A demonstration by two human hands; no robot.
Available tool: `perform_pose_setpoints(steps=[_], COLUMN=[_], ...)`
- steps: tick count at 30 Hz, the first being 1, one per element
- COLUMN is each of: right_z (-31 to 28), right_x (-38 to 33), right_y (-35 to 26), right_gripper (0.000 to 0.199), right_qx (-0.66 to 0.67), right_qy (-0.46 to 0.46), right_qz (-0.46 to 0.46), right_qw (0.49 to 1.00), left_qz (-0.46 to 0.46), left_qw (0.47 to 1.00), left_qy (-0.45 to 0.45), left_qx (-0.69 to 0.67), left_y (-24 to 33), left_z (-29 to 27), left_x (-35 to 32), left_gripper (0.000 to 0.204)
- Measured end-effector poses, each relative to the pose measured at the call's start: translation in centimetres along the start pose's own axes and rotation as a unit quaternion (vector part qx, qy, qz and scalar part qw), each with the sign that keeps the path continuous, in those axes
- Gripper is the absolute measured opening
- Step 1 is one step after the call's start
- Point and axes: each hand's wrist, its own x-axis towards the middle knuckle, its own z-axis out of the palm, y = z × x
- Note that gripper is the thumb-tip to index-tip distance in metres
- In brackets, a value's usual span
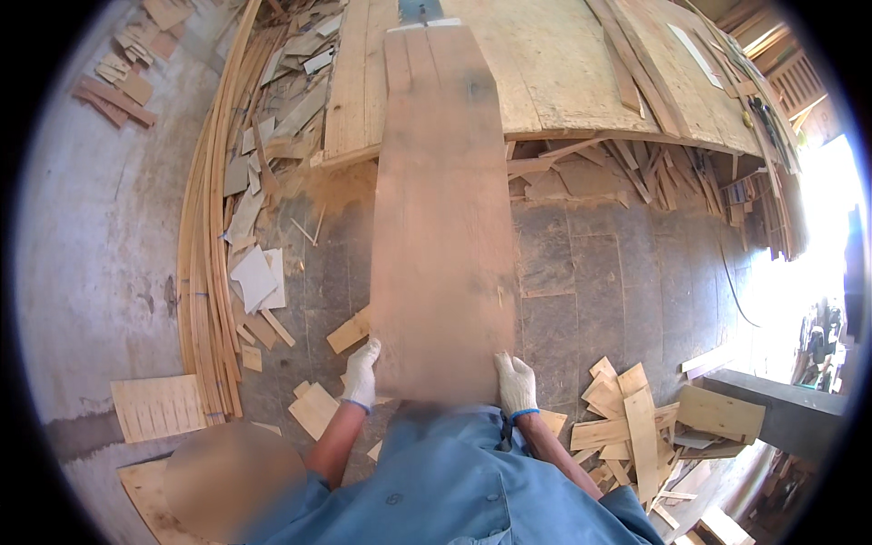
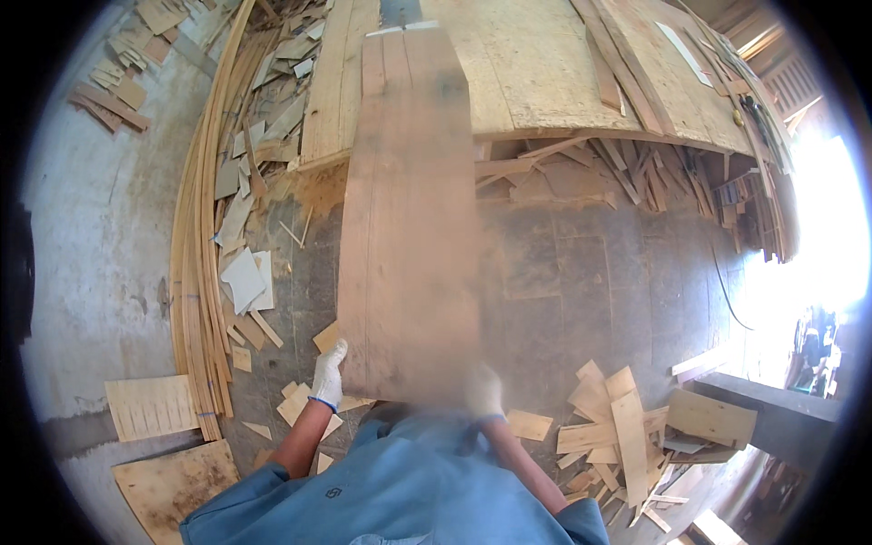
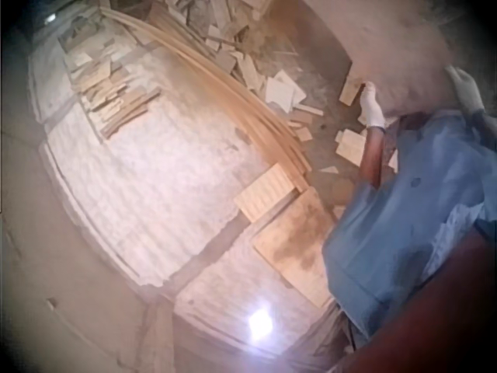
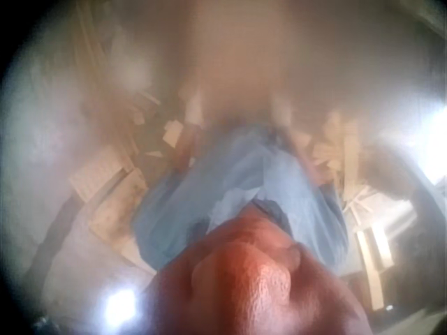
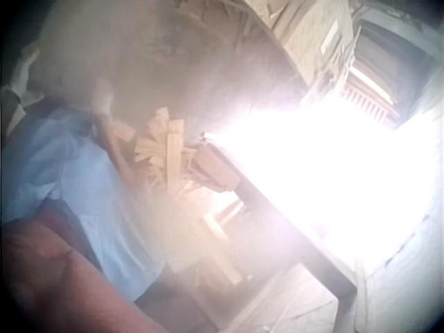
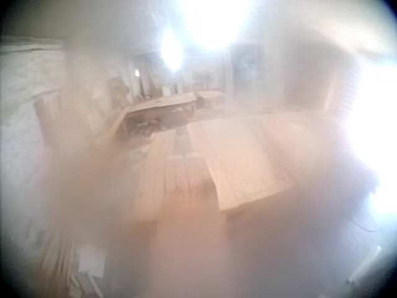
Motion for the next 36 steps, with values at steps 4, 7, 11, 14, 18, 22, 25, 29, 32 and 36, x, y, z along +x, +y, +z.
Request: perform_pose_setpoints(steps=[4,7,11,14,18,22,25,29,32,36], right_z=[0.2,0.5,0.7,1.3,1.7,1.0,0.8,1.0,1.3,1.5], right_x=[1.1,2.0,3.2,3.8,4.1,3.9,4.3,5.1,5.9,7.0], right_y=[-3.4,-4.6,-7.3,-5.2,-9.1,-13.7,-14.1,-13.7,-14.1,-14.5], right_gripper=[0.039,0.040,0.040,0.041,0.039,0.037,0.036,0.037,0.038,0.040], right_qx=[-0.015,-0.005,-0.039,-0.007,-0.002,0.044,0.055,0.039,0.037,0.032], right_qy=[0.005,0.014,0.016,0.017,0.019,0.041,0.040,0.036,0.036,0.036], right_qz=[0.009,0.007,-0.028,0.005,0.019,0.159,0.158,0.179,0.187,0.168], right_qw=[1.000,1.000,0.999,1.000,1.000,0.985,0.985,0.982,0.981,0.985], left_qz=[-0.004,0.002,0.003,0.000,0.030,0.052,0.053,0.055,0.026,0.032], left_qw=[1.000,1.000,1.000,0.999,0.994,0.989,0.987,0.989,0.993,0.997], left_qy=[-0.004,-0.009,-0.024,-0.023,-0.012,-0.019,-0.027,-0.005,-0.020,-0.012], left_qx=[-0.019,-0.011,0.011,0.034,0.107,0.134,0.148,0.136,0.110,0.076], left_y=[0.4,0.6,1.7,3.6,4.3,4.4,5.3,4.8,4.6,5.2], left_z=[0.0,-0.1,0.0,0.7,0.4,0.7,0.9,1.1,0.7,1.0], left_x=[1.2,2.1,3.1,2.8,2.3,2.3,2.5,3.5,4.5,5.5], left_gripper=[0.043,0.047,0.052,0.053,0.054,0.052,0.050,0.049,0.048,0.049])
